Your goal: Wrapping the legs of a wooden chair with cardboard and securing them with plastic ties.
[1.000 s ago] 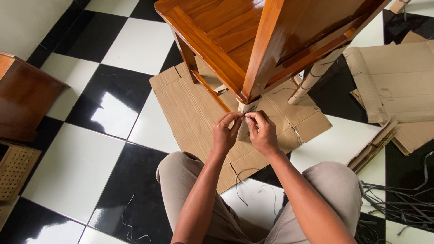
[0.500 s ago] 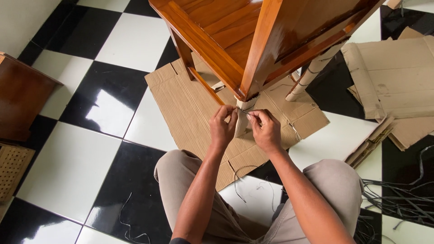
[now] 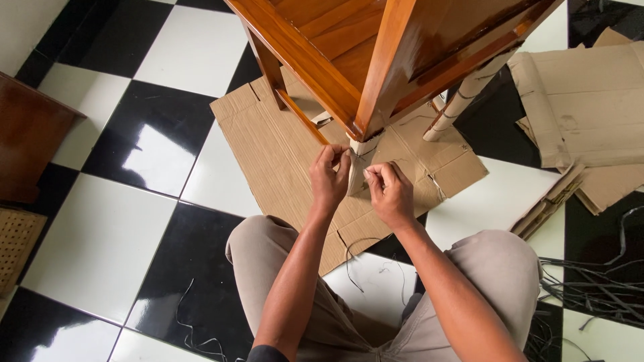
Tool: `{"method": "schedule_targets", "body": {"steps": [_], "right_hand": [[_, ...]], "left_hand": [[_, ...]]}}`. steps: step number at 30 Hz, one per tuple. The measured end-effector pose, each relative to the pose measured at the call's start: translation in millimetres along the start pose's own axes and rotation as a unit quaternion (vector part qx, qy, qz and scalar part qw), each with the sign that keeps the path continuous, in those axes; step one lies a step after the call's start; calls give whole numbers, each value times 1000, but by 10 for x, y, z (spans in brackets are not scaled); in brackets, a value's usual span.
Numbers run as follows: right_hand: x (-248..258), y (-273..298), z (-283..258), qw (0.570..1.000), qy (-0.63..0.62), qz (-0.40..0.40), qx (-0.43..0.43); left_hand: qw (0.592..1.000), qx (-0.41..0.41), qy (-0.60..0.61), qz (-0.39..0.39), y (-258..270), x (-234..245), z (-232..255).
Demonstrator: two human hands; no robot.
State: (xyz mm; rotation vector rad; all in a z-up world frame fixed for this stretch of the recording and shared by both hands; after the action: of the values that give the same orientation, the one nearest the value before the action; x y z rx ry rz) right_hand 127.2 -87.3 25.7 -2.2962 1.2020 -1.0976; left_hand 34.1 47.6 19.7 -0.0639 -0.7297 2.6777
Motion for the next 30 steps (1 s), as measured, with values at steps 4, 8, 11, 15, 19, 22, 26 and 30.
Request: {"method": "schedule_targets", "body": {"steps": [4, 8, 11, 15, 19, 22, 26, 30], "right_hand": [[1, 20, -149, 999, -30, -15, -3], [-122, 126, -118, 998, -43, -47, 28], [-236, 222, 0, 996, -29, -80, 39], [-265, 283, -57, 985, -6, -172, 13], [-688, 859, 707, 931, 80, -347, -79], [-814, 1331, 927, 869, 92, -466, -139], [-976, 1909, 1275, 803, 161, -552, -156], [-1066, 2236, 1518, 718, 253, -631, -151]], "left_hand": [[997, 53, 47, -11, 51, 29, -143], [986, 143, 86, -25, 156, -6, -407], [980, 185, 52, -56, 191, -2, -335], [966, 234, -18, -108, 287, 8, -426], [955, 254, -59, -144, 333, 21, -601], [941, 274, -96, -176, 430, 23, -730], [929, 264, -161, -202, 503, -1, -970], [922, 239, -194, -235, 497, 13, -773]]}}
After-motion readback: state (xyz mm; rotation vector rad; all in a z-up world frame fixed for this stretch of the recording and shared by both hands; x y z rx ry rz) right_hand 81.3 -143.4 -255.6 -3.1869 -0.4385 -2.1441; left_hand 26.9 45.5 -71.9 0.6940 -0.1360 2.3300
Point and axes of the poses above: each hand's wrist, its own y-axis away from the middle knuckle, its own x-axis out of the back of the hand, z = x × y, the point moved 6 cm from there along -y, towards the middle knuckle, and after that the axes turned 2 degrees about y, right-handed, at the moved point
